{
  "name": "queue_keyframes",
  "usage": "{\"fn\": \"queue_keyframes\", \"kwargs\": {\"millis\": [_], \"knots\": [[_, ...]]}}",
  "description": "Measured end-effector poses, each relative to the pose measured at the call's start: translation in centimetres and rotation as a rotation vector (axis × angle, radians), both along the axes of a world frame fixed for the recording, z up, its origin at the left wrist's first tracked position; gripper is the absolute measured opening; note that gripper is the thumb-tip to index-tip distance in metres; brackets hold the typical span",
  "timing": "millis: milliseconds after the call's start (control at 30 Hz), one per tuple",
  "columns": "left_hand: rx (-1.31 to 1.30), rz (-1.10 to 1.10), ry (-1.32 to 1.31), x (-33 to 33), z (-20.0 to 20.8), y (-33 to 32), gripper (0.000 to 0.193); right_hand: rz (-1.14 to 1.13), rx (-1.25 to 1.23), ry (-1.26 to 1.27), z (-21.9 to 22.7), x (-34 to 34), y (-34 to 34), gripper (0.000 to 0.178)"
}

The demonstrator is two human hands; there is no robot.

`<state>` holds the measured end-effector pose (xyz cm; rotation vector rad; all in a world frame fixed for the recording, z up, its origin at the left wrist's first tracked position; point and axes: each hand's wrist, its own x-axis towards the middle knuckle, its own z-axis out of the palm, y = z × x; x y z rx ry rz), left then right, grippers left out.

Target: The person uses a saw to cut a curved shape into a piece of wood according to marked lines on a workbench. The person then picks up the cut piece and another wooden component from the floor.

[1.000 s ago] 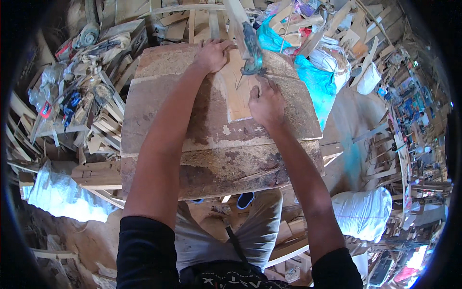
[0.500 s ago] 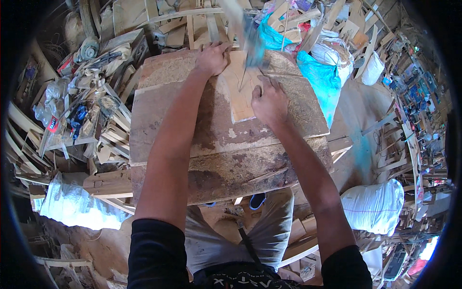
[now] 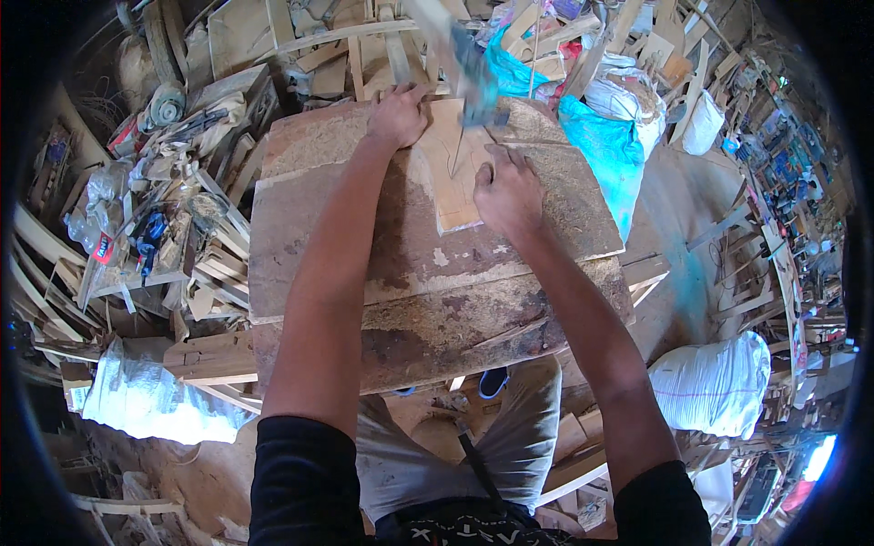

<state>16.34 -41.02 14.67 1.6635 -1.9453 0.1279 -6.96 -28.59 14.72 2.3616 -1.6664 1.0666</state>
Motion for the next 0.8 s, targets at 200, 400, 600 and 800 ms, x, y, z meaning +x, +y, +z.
{"fn": "queue_keyframes", "kwargs": {"millis": [200, 400, 600, 800], "knots": [[0.015, -0.003, 0.003, 0.0, -0.2, -0.6, 0.051, -0.008, -0.003, -0.013, -0.2, -0.1, -0.3, 0.039], [-0.003, 0.009, -0.025, 0.5, -0.5, -1.4, 0.050, -0.037, -0.028, 0.011, -0.2, 0.3, -0.4, 0.037], [0.016, 0.008, -0.004, -0.1, 0.1, -0.7, 0.049, -0.021, -0.011, -0.020, -0.3, 0.0, -0.6, 0.039], [0.037, 0.020, 0.001, 0.0, 0.2, -0.9, 0.048, -0.037, 0.004, -0.006, -0.3, 0.1, -0.8, 0.038]]}}
